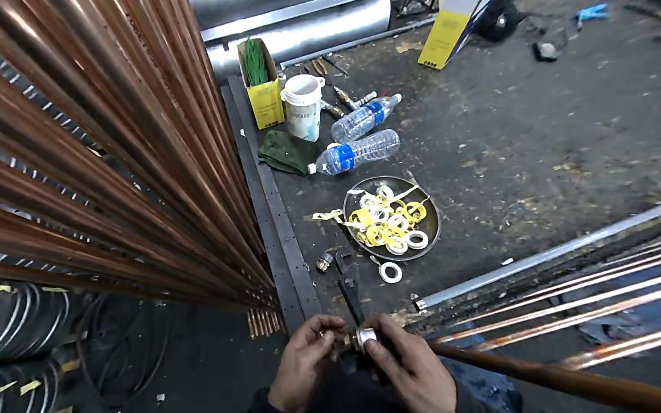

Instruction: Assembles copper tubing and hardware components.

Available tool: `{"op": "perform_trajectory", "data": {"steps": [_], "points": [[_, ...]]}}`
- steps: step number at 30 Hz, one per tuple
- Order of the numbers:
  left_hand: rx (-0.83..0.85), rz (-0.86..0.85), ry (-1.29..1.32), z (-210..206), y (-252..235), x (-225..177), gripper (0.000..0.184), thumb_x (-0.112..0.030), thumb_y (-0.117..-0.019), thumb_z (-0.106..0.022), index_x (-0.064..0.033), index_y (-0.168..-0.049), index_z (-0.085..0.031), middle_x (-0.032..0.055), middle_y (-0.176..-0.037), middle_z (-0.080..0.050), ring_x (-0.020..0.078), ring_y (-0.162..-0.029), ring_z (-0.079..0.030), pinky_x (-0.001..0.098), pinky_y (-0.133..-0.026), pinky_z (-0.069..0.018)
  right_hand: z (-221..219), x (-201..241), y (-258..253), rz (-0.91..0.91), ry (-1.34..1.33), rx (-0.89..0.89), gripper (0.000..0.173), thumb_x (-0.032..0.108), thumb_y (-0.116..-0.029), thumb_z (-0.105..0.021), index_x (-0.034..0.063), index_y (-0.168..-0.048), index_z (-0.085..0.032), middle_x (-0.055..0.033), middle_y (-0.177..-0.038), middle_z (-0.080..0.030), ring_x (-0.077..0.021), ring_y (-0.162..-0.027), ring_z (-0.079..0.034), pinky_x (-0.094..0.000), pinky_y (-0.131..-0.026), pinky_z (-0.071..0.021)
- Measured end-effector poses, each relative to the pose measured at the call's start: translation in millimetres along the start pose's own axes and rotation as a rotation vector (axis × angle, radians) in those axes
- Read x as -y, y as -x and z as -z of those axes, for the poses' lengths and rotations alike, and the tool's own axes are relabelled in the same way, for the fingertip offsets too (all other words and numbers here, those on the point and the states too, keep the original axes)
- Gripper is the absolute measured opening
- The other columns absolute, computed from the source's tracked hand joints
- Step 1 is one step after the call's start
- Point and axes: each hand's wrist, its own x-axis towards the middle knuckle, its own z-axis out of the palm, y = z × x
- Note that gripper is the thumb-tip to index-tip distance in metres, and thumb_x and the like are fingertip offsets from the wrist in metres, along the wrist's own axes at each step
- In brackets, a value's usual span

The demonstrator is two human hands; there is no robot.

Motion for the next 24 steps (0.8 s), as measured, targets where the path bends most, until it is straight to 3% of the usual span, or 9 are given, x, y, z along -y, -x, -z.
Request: {"op": "perform_trajectory", "data": {"steps": [2,4,6,8,11,14,17,24], "points": [[0.096,-0.072,-0.106,1.1,0.7,-8.1,0.038,-0.012,-0.099,-0.06,0.0028,-0.133,-0.056,0.0161,-0.124,-0.064,0.0202,-0.099,-0.064,0.0362,-0.085,-0.0561,-0.6,-1.8,-0.7,0.01,-0.052,0.024,0.03,0.04,-0.1062,-0.055,0.0154,-0.123,-0.061,0.0023,-0.084,-0.07,-0.013,-0.065,-0.069,-0.0376,-0.058,-0.0638],[0.169,-0.115,-0.262,-1.0,1.0,-18.5,0.047,0.003,-0.0917,-0.062,0.0038,-0.137,-0.048,0.0172,-0.133,-0.059,0.0261,-0.115,-0.064,0.0423,-0.096,-0.0577,0.0,1.3,-0.9,0.033,-0.054,0.015,0.029,0.037,-0.106,-0.056,0.0157,-0.124,-0.061,0.0023,-0.086,-0.071,-0.0129,-0.067,-0.07,-0.0374,-0.06,-0.0642],[0.137,-0.122,-0.464,-4.2,2.3,-26.9,0.051,0.007,-0.0892,-0.065,0.0002,-0.138,-0.05,0.0121,-0.137,-0.061,0.024,-0.117,-0.065,0.0418,-0.095,-0.0601,3.5,5.3,-1.0,0.092,0.027,-0.003,0.029,0.034,-0.1052,-0.058,0.0152,-0.126,-0.062,0.0019,-0.094,-0.072,-0.0113,-0.076,-0.071,-0.0362,-0.067,-0.0647],[0.147,-0.137,-0.525,-3.7,2.5,-32.6,0.055,0.006,-0.0856,-0.072,0.0014,-0.137,-0.054,0.0138,-0.142,-0.056,0.0252,-0.12,-0.064,0.0422,-0.098,-0.0601,10.4,12.9,-1.8,0.169,0.158,0.008,0.033,0.031,-0.1034,-0.06,0.0119,-0.13,-0.062,-0.003,-0.109,-0.071,-0.0126,-0.091,-0.07,-0.0362,-0.079,-0.0631],[0.152,-0.144,-0.53,-3.3,3.9,-36.6,0.04,0.001,-0.0817,-0.081,0.0016,-0.12,-0.068,0.0163,-0.146,-0.053,0.0256,-0.12,-0.065,0.0397,-0.096,-0.0619,19.3,30.0,-1.1,0.245,0.295,0.063,0.034,0.028,-0.1027,-0.062,0.0107,-0.132,-0.062,-0.0115,-0.119,-0.067,-0.0196,-0.102,-0.07,-0.0386,-0.086,-0.0619],[0.199,-0.146,-0.549,-1.0,3.5,-40.3,0.039,0.001,-0.0848,-0.079,0.0,-0.123,-0.069,0.0132,-0.137,-0.062,0.0234,-0.118,-0.067,0.0405,-0.098,-0.061,23.9,44.2,-0.7,0.261,0.388,0.126,0.035,0.026,-0.1015,-0.064,0.0141,-0.135,-0.061,-0.0143,-0.124,-0.064,-0.023,-0.102,-0.07,-0.04,-0.082,-0.0628],[0.217,-0.149,-0.575,-2.8,4.1,-42.8,0.039,-0.001,-0.0876,-0.077,-0.0016,-0.125,-0.065,0.0088,-0.117,-0.071,0.0182,-0.102,-0.071,0.0378,-0.091,-0.062,26.5,53.7,-1.8,0.28,0.44,0.136,0.034,0.026,-0.1016,-0.064,0.0145,-0.134,-0.061,-0.0145,-0.126,-0.063,-0.0236,-0.1,-0.071,-0.04,-0.077,-0.0637],[0.218,-0.17,-0.596,-1.5,4.6,-44.7,0.04,-0.005,-0.0848,-0.082,-0.0028,-0.122,-0.067,0.0071,-0.112,-0.073,0.016,-0.097,-0.072,0.0355,-0.086,-0.0633,30.4,72.9,-2.4,0.323,0.498,0.164,0.036,0.023,-0.1004,-0.066,0.0128,-0.134,-0.061,-0.016,-0.125,-0.064,-0.0264,-0.101,-0.071,-0.0413,-0.079,-0.0635]]}}
